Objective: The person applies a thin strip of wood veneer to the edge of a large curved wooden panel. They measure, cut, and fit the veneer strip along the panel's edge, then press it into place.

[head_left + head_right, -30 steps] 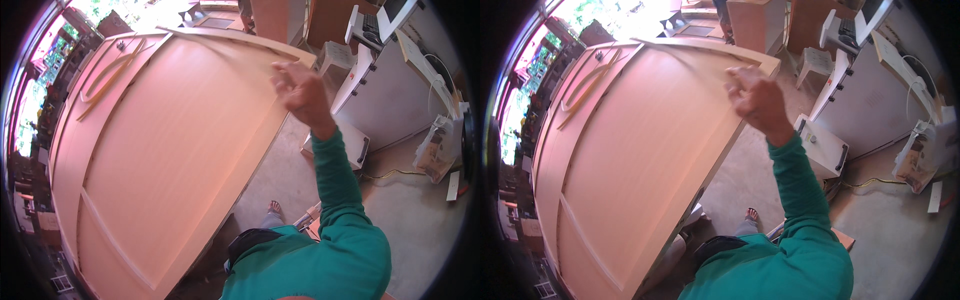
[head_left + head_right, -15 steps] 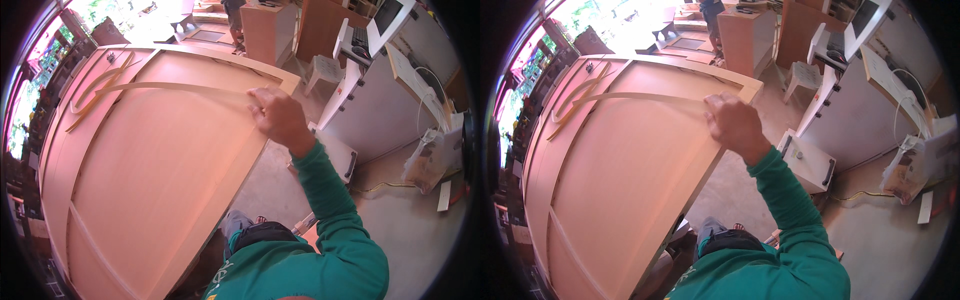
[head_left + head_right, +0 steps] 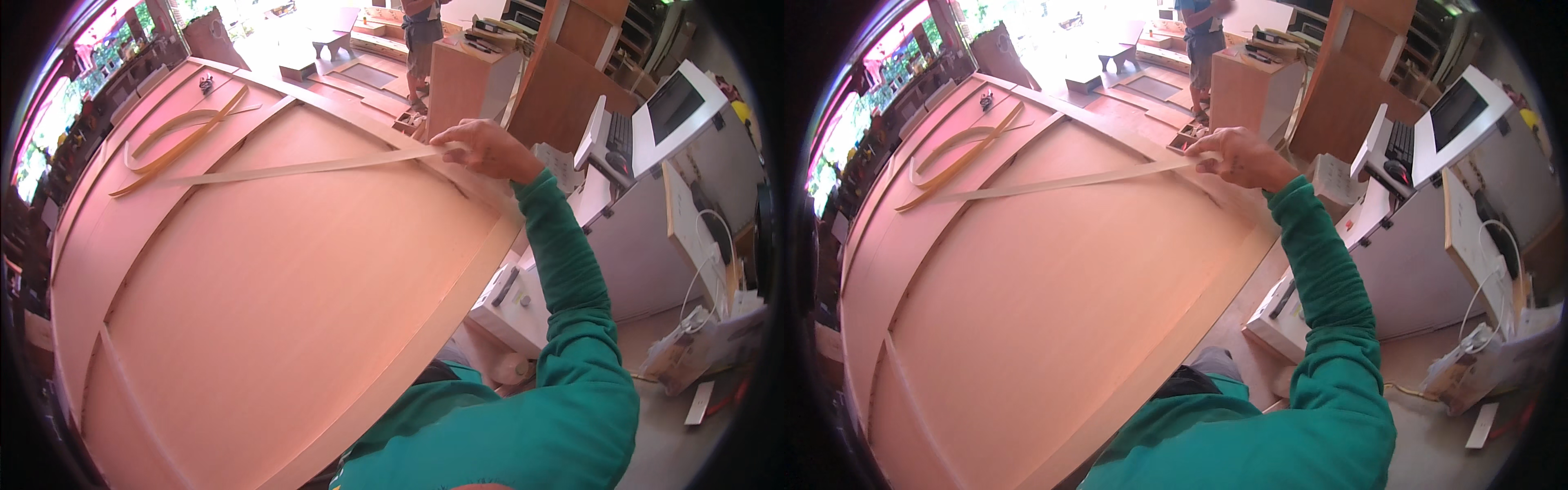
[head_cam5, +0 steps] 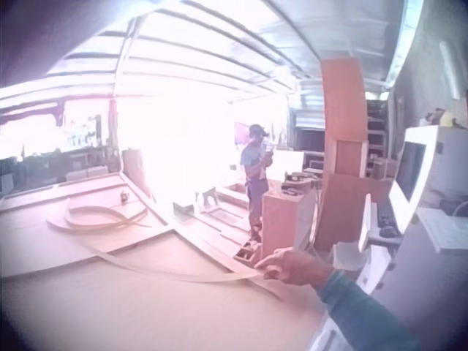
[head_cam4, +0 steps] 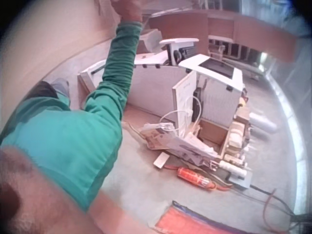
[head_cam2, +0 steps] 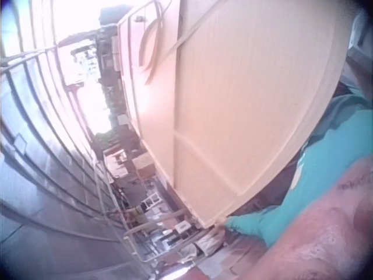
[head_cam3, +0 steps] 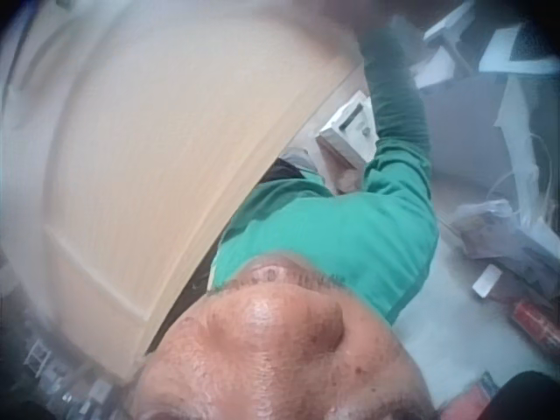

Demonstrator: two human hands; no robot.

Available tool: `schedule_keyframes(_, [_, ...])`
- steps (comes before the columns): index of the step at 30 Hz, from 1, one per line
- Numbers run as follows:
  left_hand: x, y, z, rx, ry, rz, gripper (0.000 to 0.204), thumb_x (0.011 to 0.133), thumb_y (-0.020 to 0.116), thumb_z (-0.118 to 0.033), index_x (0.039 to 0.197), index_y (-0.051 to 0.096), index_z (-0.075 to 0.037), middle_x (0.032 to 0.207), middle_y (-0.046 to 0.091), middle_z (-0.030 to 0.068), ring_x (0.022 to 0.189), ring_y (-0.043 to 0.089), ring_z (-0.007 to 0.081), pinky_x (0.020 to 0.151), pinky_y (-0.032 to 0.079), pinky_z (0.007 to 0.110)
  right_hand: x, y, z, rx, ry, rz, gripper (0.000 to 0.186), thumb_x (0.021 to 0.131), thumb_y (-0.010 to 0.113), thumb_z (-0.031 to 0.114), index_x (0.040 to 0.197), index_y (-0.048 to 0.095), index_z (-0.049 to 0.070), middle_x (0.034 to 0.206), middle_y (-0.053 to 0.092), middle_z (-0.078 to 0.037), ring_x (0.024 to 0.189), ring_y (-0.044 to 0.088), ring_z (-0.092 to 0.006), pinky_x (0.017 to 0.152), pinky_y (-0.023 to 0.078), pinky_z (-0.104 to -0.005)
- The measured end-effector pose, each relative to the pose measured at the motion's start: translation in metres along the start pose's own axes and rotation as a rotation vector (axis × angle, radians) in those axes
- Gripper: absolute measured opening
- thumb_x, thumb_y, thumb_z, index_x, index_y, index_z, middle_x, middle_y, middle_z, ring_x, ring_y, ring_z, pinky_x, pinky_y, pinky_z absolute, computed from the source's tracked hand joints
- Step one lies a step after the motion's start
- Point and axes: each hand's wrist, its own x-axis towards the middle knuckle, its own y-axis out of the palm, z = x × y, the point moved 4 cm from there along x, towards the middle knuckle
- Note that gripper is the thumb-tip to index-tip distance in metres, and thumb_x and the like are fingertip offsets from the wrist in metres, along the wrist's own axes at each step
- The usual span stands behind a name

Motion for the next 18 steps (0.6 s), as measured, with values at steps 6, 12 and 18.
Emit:
schedule_keyframes(6, [-0.018, -0.031, 0.036, 0.192, -0.081, -0.129, 0.049, 0.105, 0.076, -0.054, 0.125, 0.084, -0.01, 0.117, 0.082, 0.024, 0.1, 0.077, 0.0411, 0.087, 0.06, 0.049, 0.044, 0.014, -0.039, 0.202, -0.135, 0.084, 0.04, 0.103, 0.082, 0.035, 0.13, 0.082, 0.005, 0.117, 0.083, -0.02, 0.105, 0.08, -0.0357, 0.099, 0.062, -0.0421])
schedule_keyframes(12, [-0.054, -0.067, 0.002, 0.265, -0.121, -0.296, 0.051, 0.104, 0.076, -0.057, 0.126, 0.085, -0.012, 0.118, 0.083, 0.0242, 0.101, 0.077, 0.0419, 0.087, 0.06, 0.05, 0.04, 0.037, -0.043, 0.29, -0.235, 0.02, 0.031, 0.106, 0.076, 0.029, 0.128, 0.083, 0.008, 0.102, 0.076, -0.02, 0.09, 0.075, -0.0376, 0.084, 0.06, -0.047])
schedule_keyframes(18, [-0.088, 0.053, -0.27, -0.069, 0.068, -0.037, 0.056, 0.105, 0.081, -0.047, 0.129, 0.077, 0.003, 0.127, 0.073, 0.0245, 0.104, 0.073, 0.0354, 0.084, 0.063, 0.047, 0.025, 0.05, -0.046, 0.291, -0.206, -0.086, 0.033, 0.11, 0.071, 0.035, 0.129, 0.083, 0.01, 0.091, 0.071, -0.016, 0.082, 0.072, -0.0372, 0.075, 0.058, -0.0482])
